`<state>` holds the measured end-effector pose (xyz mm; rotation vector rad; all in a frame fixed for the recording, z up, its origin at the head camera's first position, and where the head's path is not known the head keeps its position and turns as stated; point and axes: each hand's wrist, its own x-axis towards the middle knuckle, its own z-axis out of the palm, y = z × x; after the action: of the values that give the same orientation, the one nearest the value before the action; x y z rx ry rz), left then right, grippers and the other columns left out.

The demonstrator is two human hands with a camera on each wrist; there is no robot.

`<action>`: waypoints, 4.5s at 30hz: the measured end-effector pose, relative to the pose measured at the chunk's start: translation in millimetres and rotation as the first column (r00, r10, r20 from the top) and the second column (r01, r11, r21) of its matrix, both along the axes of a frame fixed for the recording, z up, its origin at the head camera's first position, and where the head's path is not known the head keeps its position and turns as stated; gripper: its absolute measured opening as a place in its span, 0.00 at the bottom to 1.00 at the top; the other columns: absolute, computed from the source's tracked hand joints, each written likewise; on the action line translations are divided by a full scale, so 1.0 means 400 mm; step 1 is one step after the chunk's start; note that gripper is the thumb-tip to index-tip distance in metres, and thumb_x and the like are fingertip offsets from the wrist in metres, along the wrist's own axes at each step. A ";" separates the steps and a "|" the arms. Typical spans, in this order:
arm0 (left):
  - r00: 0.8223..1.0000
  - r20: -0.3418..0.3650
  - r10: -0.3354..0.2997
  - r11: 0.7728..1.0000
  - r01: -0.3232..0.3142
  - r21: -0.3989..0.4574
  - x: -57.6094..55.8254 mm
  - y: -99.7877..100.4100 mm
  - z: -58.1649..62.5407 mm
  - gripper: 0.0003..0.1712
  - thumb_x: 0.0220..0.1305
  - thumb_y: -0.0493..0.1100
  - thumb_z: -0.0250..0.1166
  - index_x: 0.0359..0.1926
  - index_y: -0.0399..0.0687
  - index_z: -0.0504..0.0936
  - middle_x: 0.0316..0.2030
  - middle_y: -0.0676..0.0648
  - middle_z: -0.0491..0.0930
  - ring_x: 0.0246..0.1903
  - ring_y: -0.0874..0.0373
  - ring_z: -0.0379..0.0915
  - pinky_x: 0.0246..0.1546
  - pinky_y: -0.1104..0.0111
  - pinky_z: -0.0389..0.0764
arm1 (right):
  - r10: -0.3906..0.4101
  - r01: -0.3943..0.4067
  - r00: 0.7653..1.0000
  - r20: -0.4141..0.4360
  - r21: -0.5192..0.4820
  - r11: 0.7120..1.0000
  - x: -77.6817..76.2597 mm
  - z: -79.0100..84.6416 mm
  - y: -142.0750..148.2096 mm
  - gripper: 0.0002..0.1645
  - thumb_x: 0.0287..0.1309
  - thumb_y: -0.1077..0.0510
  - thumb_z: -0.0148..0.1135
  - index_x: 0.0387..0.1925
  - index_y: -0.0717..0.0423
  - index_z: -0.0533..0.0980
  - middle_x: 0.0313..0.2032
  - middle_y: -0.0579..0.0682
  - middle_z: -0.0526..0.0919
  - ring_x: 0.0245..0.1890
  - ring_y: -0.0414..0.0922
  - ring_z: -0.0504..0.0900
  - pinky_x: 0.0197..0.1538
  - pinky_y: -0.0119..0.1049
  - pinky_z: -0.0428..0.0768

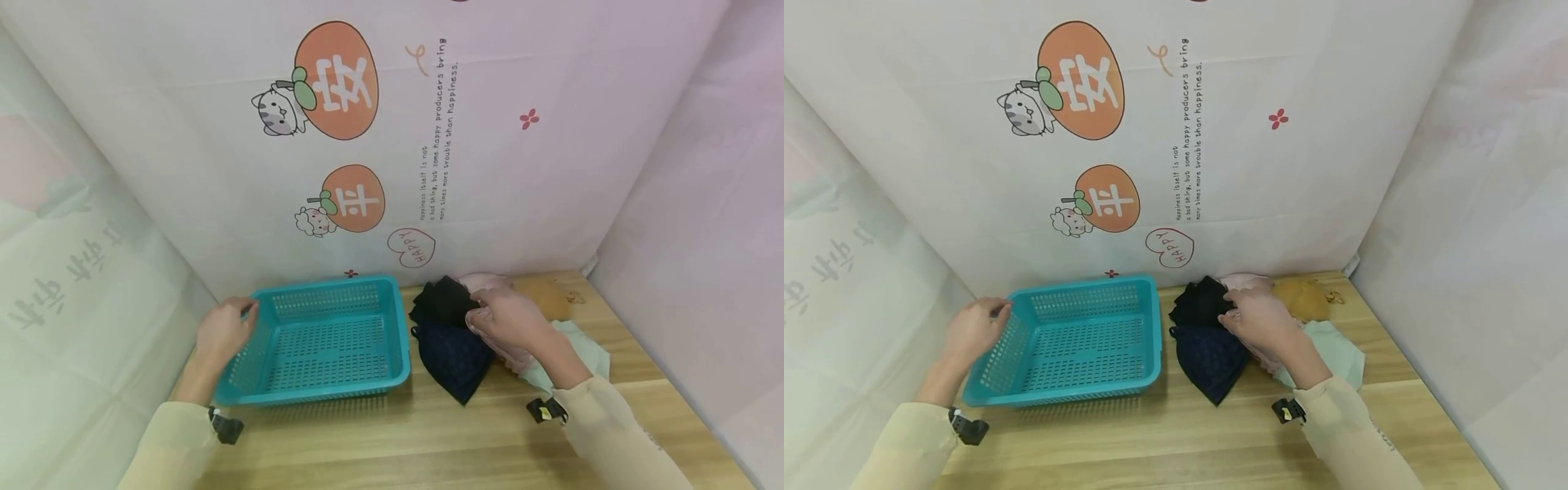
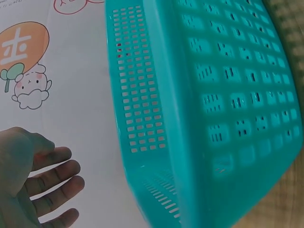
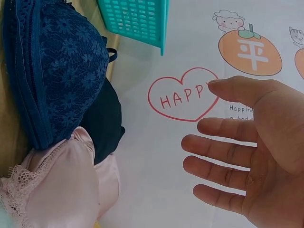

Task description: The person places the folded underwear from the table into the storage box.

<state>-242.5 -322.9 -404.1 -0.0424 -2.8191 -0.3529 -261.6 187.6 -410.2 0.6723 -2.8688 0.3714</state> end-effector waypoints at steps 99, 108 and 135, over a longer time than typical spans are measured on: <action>0.968 0.213 0.130 0.981 -0.157 0.112 0.011 -0.147 -0.118 0.21 0.77 0.45 0.51 0.56 0.34 0.80 0.48 0.31 0.83 0.46 0.36 0.80 0.40 0.48 0.81 | 0.019 -0.017 0.999 -0.033 0.040 0.999 0.022 -0.079 -0.022 0.15 0.57 0.46 0.71 0.41 0.49 0.82 0.35 0.45 0.86 0.31 0.39 0.80 0.36 0.39 0.81; 0.970 0.202 0.138 0.977 -0.166 0.132 0.011 -0.146 -0.128 0.22 0.77 0.46 0.50 0.57 0.34 0.79 0.45 0.31 0.83 0.42 0.38 0.81 0.35 0.51 0.81 | 0.053 -0.050 0.996 -0.068 0.049 0.998 0.020 -0.086 -0.028 0.18 0.56 0.47 0.72 0.41 0.54 0.82 0.34 0.48 0.85 0.33 0.42 0.81 0.40 0.42 0.82; 0.970 0.218 0.107 0.974 -0.147 0.173 0.006 -0.148 -0.146 0.29 0.80 0.50 0.43 0.61 0.28 0.73 0.52 0.24 0.79 0.50 0.29 0.77 0.45 0.42 0.81 | 0.046 -0.046 0.999 0.015 -0.019 0.999 0.025 -0.142 -0.023 0.22 0.56 0.49 0.72 0.45 0.61 0.84 0.42 0.54 0.88 0.43 0.50 0.86 0.49 0.47 0.84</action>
<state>-240.0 -382.1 -462.5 0.2287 -2.9576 -0.6253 -251.7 178.5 -467.0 0.7365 -2.8644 0.4106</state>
